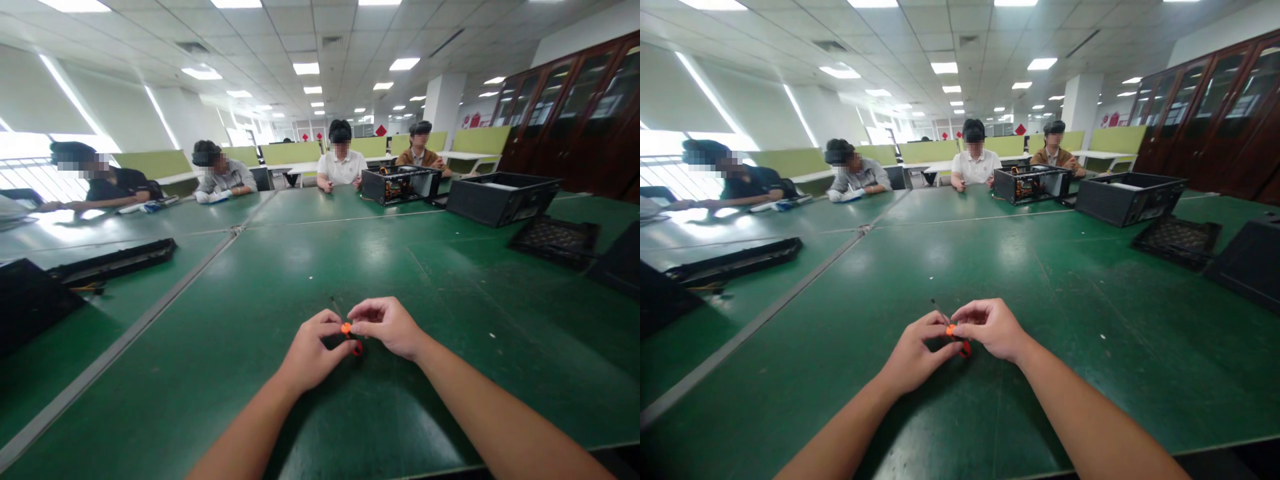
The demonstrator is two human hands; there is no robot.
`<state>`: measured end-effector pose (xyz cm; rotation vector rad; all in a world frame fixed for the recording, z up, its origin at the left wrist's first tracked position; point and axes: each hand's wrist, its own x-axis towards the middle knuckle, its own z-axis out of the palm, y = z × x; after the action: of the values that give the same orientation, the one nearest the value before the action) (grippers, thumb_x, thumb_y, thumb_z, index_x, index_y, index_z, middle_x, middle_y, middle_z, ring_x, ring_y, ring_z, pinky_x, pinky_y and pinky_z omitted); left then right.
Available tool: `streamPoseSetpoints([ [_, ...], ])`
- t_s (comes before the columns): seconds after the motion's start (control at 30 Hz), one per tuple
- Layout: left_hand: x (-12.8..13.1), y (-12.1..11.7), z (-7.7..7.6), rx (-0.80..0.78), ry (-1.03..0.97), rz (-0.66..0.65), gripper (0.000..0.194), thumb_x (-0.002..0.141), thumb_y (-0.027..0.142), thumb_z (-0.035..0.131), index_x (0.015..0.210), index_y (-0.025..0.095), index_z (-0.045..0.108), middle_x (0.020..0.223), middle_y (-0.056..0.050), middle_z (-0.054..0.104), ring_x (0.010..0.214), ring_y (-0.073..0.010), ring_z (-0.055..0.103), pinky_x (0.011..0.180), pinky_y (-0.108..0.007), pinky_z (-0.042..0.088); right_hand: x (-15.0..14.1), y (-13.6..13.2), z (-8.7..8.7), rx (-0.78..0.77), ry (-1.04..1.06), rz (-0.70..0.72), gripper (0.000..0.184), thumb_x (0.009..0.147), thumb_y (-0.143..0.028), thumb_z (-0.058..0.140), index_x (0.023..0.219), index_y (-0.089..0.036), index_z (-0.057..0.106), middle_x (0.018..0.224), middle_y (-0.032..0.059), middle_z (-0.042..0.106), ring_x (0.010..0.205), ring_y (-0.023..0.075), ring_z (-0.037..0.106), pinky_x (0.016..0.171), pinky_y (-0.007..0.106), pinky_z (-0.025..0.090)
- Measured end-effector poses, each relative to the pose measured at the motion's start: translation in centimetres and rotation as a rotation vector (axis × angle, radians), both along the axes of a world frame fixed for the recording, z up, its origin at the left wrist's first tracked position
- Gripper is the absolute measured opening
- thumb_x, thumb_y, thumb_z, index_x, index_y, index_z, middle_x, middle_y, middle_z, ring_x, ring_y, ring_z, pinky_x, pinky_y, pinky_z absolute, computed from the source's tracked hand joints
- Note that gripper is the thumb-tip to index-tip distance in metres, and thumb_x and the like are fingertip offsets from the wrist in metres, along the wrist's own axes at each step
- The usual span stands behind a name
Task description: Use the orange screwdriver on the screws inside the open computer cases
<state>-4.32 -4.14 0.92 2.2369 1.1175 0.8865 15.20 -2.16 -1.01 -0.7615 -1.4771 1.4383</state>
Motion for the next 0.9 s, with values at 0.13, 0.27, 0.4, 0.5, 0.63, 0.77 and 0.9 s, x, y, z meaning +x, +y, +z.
streamPoseSetpoints([
  [0.13,0.2,0.0,-0.2,0.028,-0.082,0.011,0.015,0.084,0.034,0.069,0.08,0.02,0.074,0.082,-0.003,0.065,0.078,-0.0165,0.06,0.073,-0.028,0.047,-0.3,0.0,-0.3,0.057,-0.05,0.023,0.039,0.067,-0.032,0.084,0.102,-0.017,0.072,0.073,-0.0015,0.062,0.061,0.0112,0.054,0.06,0.026,0.045],
  [0.27,-0.4,0.1,0.1,0.065,-0.151,0.105,0.014,0.083,0.033,0.07,0.088,0.021,0.075,0.081,-0.002,0.065,0.077,-0.0166,0.06,0.071,-0.028,0.046,-0.2,0.2,-0.6,0.11,-0.131,-0.008,0.054,0.066,-0.029,0.084,0.117,-0.019,0.066,0.085,-0.001,0.059,0.065,0.0103,0.051,0.059,0.024,0.042],
  [0.4,-0.9,0.2,0.3,0.058,-0.188,0.113,0.017,0.085,0.035,0.068,0.093,0.022,0.077,0.083,-0.003,0.067,0.079,-0.0173,0.061,0.074,-0.029,0.047,-0.3,0.1,-0.5,0.176,-0.254,-0.007,0.045,0.068,-0.027,0.083,0.111,-0.022,0.071,0.103,0.0035,0.059,0.082,0.0151,0.056,0.064,0.025,0.044],
  [0.5,-0.8,0.2,0.3,0.044,-0.198,0.129,0.019,0.085,0.036,0.068,0.097,0.022,0.076,0.084,-0.004,0.068,0.08,-0.0183,0.062,0.076,-0.03,0.048,-0.4,-0.1,-0.3,0.203,-0.307,-0.016,0.024,0.074,-0.027,0.078,0.096,-0.02,0.075,0.097,0.0035,0.061,0.081,0.0159,0.057,0.064,0.026,0.044],
  [0.63,-0.8,0.4,0.4,-0.01,-0.271,0.197,0.019,0.081,0.036,0.071,0.082,0.017,0.073,0.077,-0.003,0.066,0.075,-0.0181,0.061,0.073,-0.03,0.047,-0.1,0.0,0.1,0.21,-0.286,-0.082,0.023,0.073,-0.031,0.079,0.092,-0.019,0.074,0.092,0.0022,0.063,0.074,0.0142,0.056,0.062,0.025,0.043],
  [0.77,-1.0,0.6,0.5,-0.081,-0.332,0.223,0.022,0.08,0.037,0.071,0.073,0.016,0.068,0.071,0.0,0.06,0.069,-0.0158,0.057,0.066,-0.027,0.043,0.5,0.3,0.5,0.184,-0.207,-0.141,0.033,0.078,-0.036,0.075,0.104,-0.018,0.07,0.093,0.0032,0.066,0.072,0.014,0.058,0.063,0.026,0.044],
  [0.9,-1.1,0.7,0.3,-0.093,-0.368,0.211,0.023,0.083,0.038,0.068,0.075,0.016,0.07,0.071,-0.001,0.06,0.069,-0.0152,0.055,0.066,-0.027,0.042,0.4,0.4,0.1,0.155,-0.167,-0.143,0.042,0.079,-0.039,0.073,0.114,-0.017,0.065,0.096,0.0056,0.069,0.079,0.0168,0.061,0.069,0.029,0.047],
])
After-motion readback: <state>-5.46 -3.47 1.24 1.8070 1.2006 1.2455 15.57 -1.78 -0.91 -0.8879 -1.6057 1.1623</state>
